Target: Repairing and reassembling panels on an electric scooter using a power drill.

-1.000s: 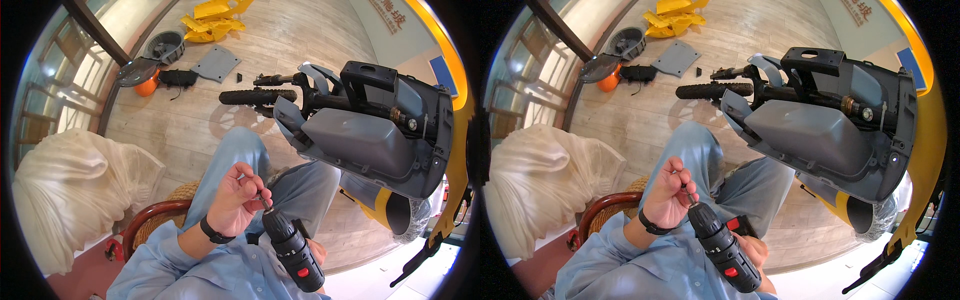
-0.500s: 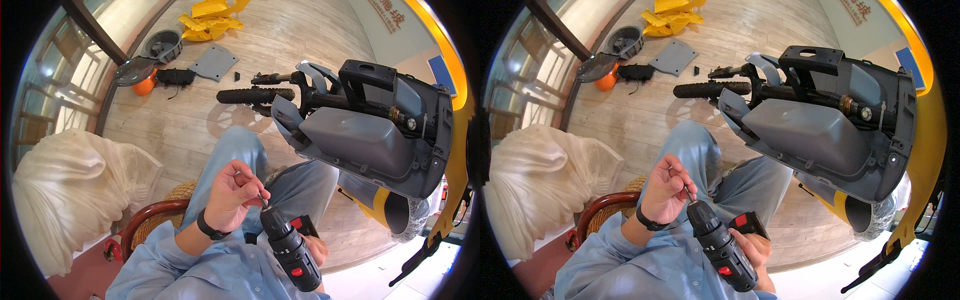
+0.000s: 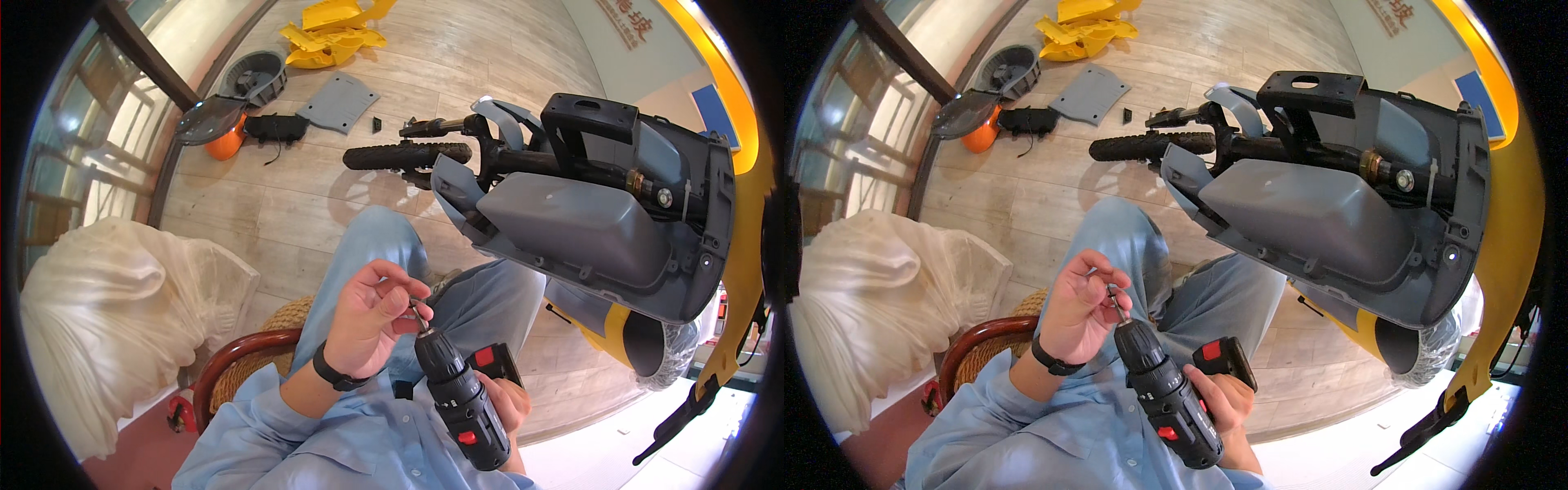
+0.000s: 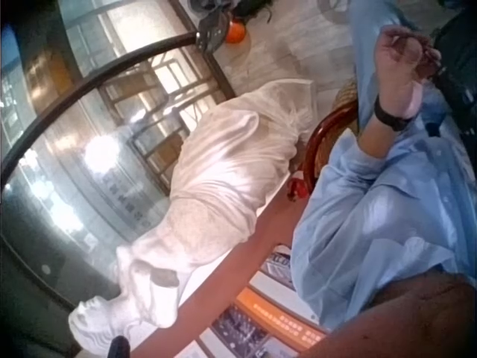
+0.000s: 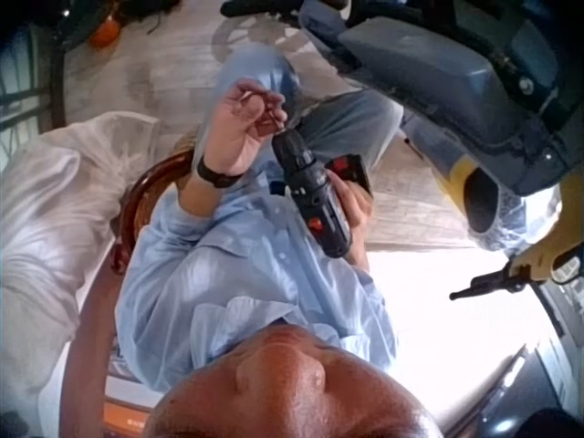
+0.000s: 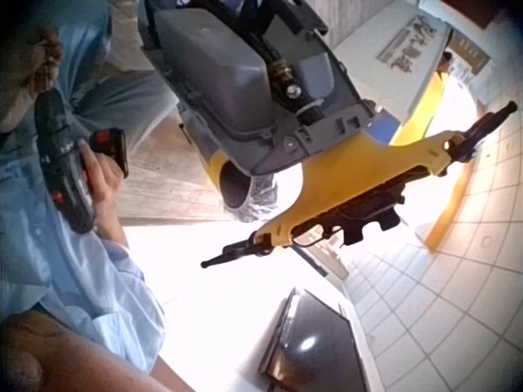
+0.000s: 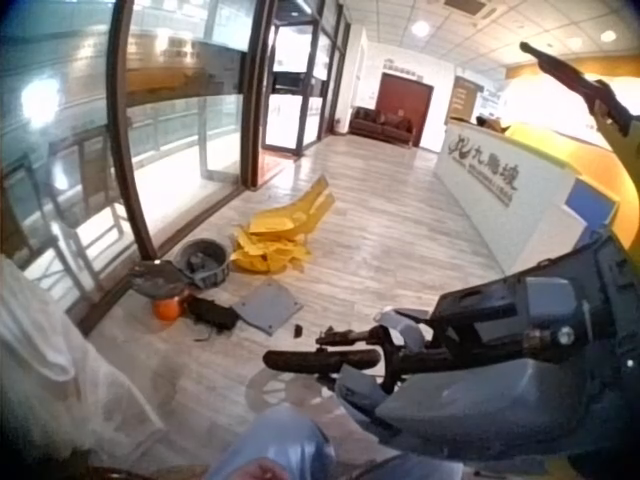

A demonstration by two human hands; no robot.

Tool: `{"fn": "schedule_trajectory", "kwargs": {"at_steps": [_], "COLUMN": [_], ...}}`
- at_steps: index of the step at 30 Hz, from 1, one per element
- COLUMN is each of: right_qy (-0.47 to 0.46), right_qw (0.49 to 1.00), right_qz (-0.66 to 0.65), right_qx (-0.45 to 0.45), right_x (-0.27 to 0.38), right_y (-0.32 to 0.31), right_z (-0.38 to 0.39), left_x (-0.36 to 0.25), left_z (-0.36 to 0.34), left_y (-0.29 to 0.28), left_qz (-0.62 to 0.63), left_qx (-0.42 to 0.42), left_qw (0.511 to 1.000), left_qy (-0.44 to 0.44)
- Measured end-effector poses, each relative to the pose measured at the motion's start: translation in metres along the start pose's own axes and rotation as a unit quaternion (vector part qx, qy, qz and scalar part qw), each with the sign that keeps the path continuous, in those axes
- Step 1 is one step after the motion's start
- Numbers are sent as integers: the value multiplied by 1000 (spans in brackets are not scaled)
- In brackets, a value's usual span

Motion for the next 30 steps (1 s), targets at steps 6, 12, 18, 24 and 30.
{"fn": "schedule_trajectory", "kwargs": {"at_steps": [6,12,18,24,30], "right_qy": [-6,1,22,16,13], "right_qw": [1000,1000,999,998,998], "right_qz": [1,-20,-29,-43,-57], "right_qx": [-6,21,33,43,28], "right_x": [1,-4,-3,-3,-3], "right_y": [-1,3,4,6,7], "right_z": [-1,0,-1,-1,-3], "left_x": [5,12,8,9,10], "left_z": [1,1,1,1,1], "left_y": [0,-3,-11,-11,-14], "left_qz": [28,29,42,49,47], "left_qx": [4,-7,-12,-9,-7], "left_qw": [999,999,999,999,999], "left_qy": [-16,-25,-9,-19,-12]}}
Point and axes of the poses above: each hand's wrist, its own z-axis away from the middle knuckle, its own y-axis out of the palm, x = y × z, the point moved 9 cm from there along -z, towards the middle knuckle, and after that the axes turned 6 degrees about z, right-handed, at the moved point
